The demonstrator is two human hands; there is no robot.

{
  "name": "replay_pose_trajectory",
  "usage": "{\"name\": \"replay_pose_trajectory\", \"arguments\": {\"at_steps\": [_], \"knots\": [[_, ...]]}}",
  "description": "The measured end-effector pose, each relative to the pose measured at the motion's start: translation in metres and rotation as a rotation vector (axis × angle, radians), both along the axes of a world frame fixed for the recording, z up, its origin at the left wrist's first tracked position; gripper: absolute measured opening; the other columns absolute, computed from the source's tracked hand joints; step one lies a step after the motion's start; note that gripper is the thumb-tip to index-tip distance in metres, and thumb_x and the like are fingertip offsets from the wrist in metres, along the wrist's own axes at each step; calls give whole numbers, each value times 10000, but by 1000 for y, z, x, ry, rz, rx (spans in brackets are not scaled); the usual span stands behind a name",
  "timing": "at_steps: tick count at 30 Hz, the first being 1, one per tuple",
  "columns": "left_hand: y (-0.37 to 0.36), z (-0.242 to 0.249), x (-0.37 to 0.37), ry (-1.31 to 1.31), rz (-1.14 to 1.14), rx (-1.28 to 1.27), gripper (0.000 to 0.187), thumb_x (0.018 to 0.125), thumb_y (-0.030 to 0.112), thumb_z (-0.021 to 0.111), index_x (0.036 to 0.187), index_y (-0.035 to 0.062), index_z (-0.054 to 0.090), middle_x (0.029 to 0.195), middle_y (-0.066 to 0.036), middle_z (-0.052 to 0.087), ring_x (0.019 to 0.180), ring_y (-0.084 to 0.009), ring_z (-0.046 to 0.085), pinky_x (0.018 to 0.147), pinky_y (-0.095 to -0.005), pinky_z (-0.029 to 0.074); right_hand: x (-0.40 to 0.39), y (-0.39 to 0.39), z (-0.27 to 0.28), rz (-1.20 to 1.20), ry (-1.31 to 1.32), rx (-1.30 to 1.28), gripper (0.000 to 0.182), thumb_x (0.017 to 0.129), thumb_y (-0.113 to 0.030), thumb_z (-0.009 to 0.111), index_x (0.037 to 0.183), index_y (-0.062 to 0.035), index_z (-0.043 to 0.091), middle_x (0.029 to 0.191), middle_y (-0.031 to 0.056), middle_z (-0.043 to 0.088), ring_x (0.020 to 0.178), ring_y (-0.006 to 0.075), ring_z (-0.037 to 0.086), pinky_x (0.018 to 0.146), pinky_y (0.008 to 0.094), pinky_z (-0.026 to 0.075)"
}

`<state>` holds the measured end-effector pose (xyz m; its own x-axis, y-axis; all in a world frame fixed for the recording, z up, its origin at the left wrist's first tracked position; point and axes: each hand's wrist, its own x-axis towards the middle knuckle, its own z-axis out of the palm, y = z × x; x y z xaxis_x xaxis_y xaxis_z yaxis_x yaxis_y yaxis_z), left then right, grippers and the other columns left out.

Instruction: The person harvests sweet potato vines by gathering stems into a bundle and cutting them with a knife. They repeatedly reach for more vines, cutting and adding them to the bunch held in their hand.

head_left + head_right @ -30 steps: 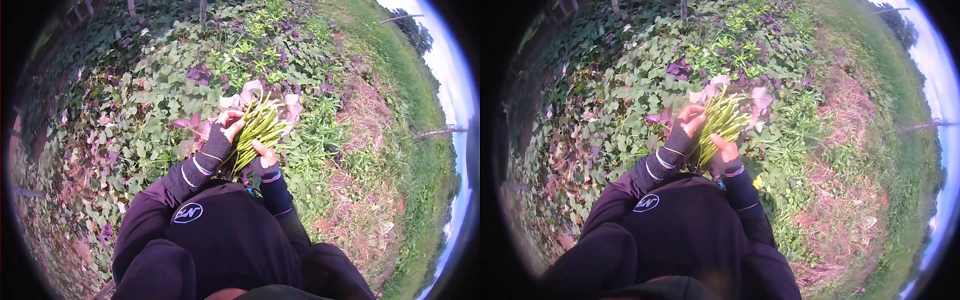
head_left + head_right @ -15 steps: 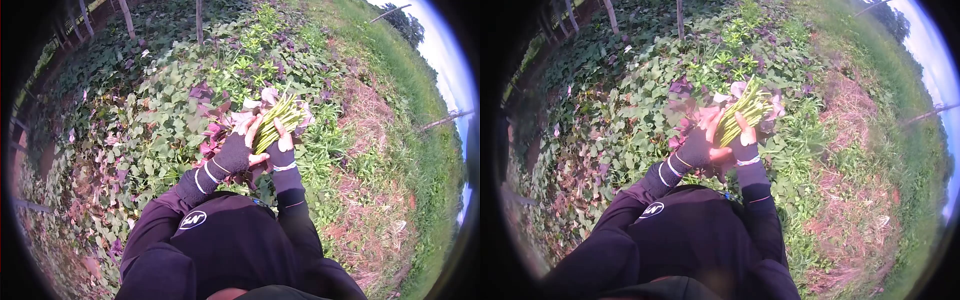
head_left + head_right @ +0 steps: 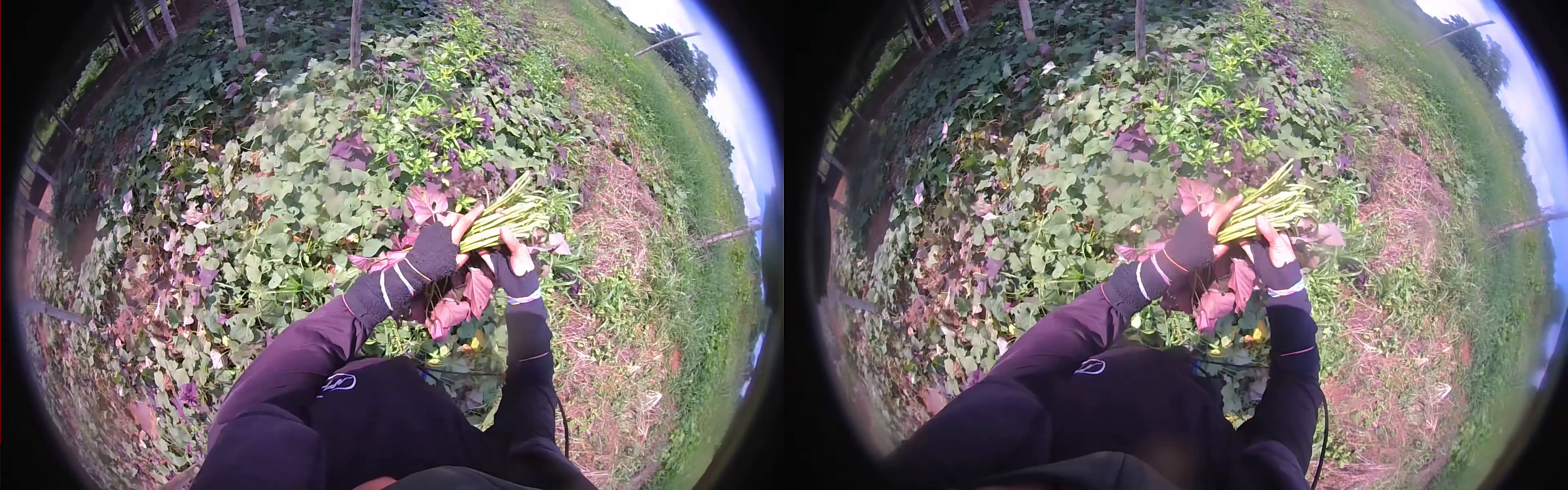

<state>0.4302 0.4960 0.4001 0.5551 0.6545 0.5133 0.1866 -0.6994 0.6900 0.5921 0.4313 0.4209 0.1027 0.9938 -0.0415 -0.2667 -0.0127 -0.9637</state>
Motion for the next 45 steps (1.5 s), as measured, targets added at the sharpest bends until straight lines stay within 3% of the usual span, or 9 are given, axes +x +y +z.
{"name": "replay_pose_trajectory", "arguments": {"at_steps": [4,12,23,25,30,38,41,44,45], "knots": [[4,-80,-12,269,33,-148,796,576,139,617,1292,95,271,911,-132,511,788,-285,512,687,-367,414,10,-18,-73,72,476,-319,391,833,-163,480,1186,-43,363,1143,105,455,1037,225,450,906,531,330],[11,-274,-97,491,350,-500,759,617,123,599,1291,165,255,1003,-152,520,755,-314,557,623,-384,465,-69,-32,-230,5,752,-680,514,818,-232,508,1268,-103,297,1285,120,333,1192,320,306,936,521,281],[85,-468,-273,221,1021,-708,716,643,-17,508,1298,109,245,1142,-212,450,994,-317,493,822,-322,403,39,-44,-471,-435,167,-930,368,810,-251,516,1108,-53,431,1117,106,478,1029,226,469,853,435,394],[93,-507,-297,465,1164,-818,722,663,33,541,1303,106,215,1008,-243,528,872,-342,547,751,-346,428,39,-53,-511,129,-42,-1282,237,798,-238,534,974,-83,501,951,59,558,862,201,550,723,367,453],[97,-614,-373,920,1194,-811,782,739,205,547,1286,-40,46,721,-178,604,702,-318,594,657,-369,458,20,-85,-590,393,-294,-1445,173,792,-216,543,925,-112,506,822,6,553,712,133,546,579,273,436],[15,-492,-343,788,908,-244,727,696,343,632,1278,87,280,1217,-231,352,1063,-375,416,846,-420,388,-40,-144,-584,412,-267,-735,209,776,-34,505,978,-56,455,842,22,533,742,113,516,653,232,425],[-83,-457,-323,1065,790,-480,692,696,283,623,1280,125,288,1216,-224,343,1062,-380,411,858,-433,372,-52,-150,-563,407,-301,-735,211,776,-16,497,982,-46,457,857,30,535,754,116,518,664,232,425],[-182,-467,-330,1228,588,-1304,663,718,226,547,1292,120,232,987,-268,498,822,-408,529,722,-446,435,-55,-141,-542,244,-184,-829,205,790,-41,503,990,-40,460,876,34,540,756,110,520,647,235,428],[-193,-469,-330,1219,664,-1198,643,691,181,540,1266,78,272,967,-247,522,806,-413,536,718,-430,437,-56,-137,-534,149,-110,-910,206,796,-54,508,996,-39,461,886,35,542,759,108,522,640,237,430]]}}
